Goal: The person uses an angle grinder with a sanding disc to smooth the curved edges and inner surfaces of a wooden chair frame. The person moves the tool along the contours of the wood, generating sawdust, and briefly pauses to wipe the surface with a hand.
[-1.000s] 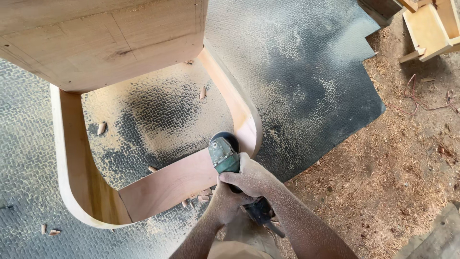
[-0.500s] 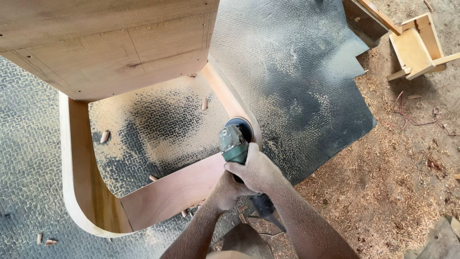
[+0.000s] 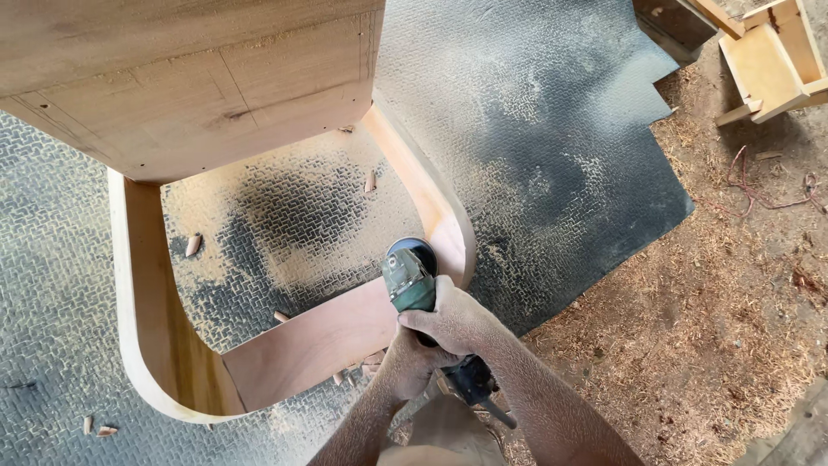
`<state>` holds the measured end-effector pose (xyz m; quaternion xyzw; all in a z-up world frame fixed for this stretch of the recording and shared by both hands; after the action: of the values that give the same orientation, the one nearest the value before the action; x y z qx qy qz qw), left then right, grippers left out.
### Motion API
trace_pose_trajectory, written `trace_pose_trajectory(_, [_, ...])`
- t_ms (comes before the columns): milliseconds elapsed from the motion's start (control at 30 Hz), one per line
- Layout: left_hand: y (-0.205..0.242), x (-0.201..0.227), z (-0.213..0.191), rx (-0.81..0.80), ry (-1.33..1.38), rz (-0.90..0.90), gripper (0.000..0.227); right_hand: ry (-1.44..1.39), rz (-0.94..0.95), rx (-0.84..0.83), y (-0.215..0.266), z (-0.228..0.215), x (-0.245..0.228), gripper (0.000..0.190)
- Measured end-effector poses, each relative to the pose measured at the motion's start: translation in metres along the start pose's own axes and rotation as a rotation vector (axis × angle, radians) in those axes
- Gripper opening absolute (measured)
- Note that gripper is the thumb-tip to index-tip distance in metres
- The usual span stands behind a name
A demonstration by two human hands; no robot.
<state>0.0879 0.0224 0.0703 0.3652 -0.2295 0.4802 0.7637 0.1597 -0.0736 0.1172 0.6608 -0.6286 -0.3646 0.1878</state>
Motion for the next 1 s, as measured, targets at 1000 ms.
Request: trace_pose_trajectory(1000, [0.022, -0.051, -0.017, -0.026, -0.498, -0.102, 0.047, -0.065, -0.013, -0.046, 0.024, 0.031, 0.018, 0.081])
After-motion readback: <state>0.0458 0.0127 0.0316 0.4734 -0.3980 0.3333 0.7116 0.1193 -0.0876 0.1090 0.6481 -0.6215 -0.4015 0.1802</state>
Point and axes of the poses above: each hand's wrist, its own y-axis away from the middle knuckle, its own z-axis out of the palm, x = y × z, the point moved 3 cm from there along -y, towards the middle knuckle, and after that the axes turned 13 degrees about y, right-handed, at the moved point
